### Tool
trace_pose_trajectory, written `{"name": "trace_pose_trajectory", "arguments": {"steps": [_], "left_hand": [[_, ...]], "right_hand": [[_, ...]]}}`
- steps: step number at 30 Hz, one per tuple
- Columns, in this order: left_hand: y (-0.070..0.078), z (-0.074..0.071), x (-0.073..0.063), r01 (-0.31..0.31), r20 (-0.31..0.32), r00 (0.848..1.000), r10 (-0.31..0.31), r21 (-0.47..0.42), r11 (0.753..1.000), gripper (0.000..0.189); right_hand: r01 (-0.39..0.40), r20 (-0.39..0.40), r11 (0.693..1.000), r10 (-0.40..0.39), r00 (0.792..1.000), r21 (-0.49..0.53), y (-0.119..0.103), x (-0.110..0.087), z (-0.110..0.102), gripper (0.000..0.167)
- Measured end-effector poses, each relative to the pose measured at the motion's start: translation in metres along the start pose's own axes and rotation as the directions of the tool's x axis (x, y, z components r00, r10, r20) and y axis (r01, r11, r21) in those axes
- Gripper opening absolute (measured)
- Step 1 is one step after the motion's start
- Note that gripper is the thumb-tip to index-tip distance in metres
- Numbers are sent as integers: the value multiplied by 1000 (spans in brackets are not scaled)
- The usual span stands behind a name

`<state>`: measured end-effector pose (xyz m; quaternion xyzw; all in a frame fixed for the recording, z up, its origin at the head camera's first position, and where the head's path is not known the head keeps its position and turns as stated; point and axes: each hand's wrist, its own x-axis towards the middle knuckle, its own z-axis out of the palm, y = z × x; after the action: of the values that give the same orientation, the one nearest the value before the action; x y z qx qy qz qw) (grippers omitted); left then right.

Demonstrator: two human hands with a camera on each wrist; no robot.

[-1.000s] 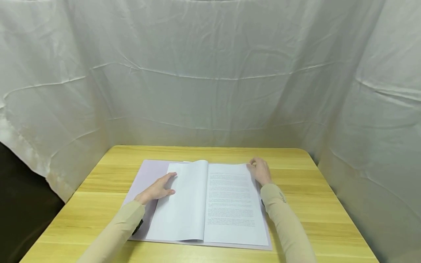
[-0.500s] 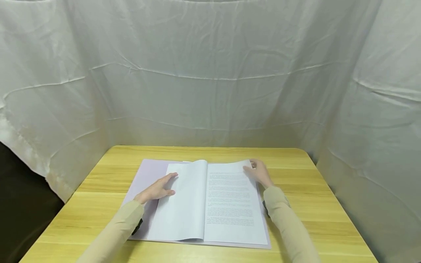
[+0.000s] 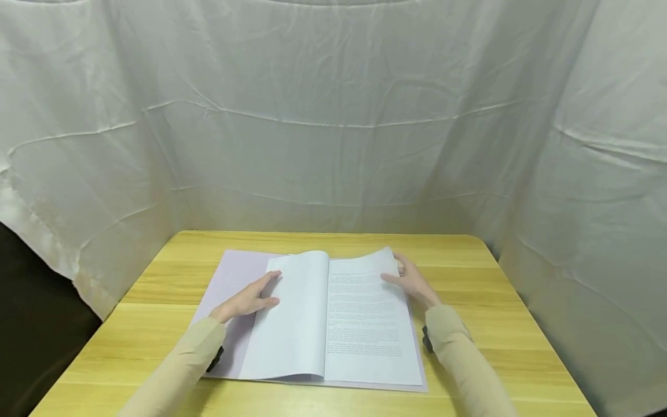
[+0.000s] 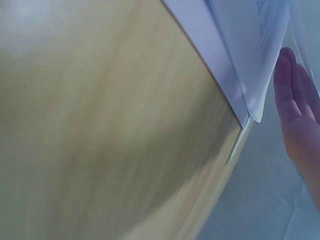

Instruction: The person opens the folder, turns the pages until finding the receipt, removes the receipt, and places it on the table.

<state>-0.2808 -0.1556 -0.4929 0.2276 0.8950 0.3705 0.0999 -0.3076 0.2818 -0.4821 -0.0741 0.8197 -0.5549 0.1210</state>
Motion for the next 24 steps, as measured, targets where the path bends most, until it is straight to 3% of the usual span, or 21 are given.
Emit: {"name": "trace_pose_trajectory", "arguments": {"steps": [13,24], "left_hand": [[3,-1,0,-4,-27,1000,4,8,1000,86],[5,-3,-3,31,-61,998,-27,61,998,93]], "right_hand": [[-18,128,992,2,992,121,-5,-20,5,93],[-9,308,967,-72,949,254,-10,-33,10,90]]}}
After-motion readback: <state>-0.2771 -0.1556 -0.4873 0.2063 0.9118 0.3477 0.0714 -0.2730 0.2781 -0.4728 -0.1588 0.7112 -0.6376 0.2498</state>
